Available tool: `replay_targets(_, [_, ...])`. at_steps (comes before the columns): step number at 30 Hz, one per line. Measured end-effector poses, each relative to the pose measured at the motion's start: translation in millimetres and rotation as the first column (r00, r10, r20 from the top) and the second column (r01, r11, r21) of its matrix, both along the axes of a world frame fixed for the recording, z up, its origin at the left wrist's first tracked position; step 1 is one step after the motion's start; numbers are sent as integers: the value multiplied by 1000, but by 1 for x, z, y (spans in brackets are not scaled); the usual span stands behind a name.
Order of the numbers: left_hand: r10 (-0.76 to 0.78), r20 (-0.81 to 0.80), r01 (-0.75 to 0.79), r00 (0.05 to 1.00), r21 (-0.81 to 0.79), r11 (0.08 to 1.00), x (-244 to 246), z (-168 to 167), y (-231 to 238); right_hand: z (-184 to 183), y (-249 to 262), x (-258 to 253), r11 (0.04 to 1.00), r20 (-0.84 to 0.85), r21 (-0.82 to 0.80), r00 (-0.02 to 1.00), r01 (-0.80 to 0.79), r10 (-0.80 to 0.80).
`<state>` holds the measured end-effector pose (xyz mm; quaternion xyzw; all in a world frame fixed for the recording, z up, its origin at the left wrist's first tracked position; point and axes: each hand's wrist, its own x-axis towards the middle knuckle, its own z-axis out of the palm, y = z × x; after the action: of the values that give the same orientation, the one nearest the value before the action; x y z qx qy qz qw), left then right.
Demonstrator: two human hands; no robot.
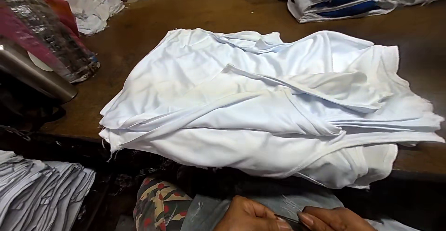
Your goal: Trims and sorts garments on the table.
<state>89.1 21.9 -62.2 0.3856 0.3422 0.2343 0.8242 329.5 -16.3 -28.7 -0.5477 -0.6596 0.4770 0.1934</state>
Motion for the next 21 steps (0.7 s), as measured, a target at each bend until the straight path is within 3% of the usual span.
replay_targets(3, [40,-245,39,969,310,950,-10,-3,-2,-9,-1,-1,996,-107,-53,991,75,-80])
replay_targets(6, [338,-459,-59,822,521,852,-29,-6,-6,-13,-1,0,982,-260,-163,956,94,-135])
replay_targets(9, [632,-301,-420,714,538,731,-40,-7,1,-19,-2,-4,985,-371,-148,919,86,-136])
replay_targets(12, [683,-170,-610,710,337,718,-40,-4,13,-19,2,-10,997,-404,-77,913,30,-58])
replay_targets(16, [683,-49,-655,729,242,716,-30,-6,25,-12,7,-22,993,-341,17,933,-114,113])
replay_targets(21, [647,-69,-559,760,437,704,-40,-12,17,-13,11,-36,997,-327,-26,943,-75,62])
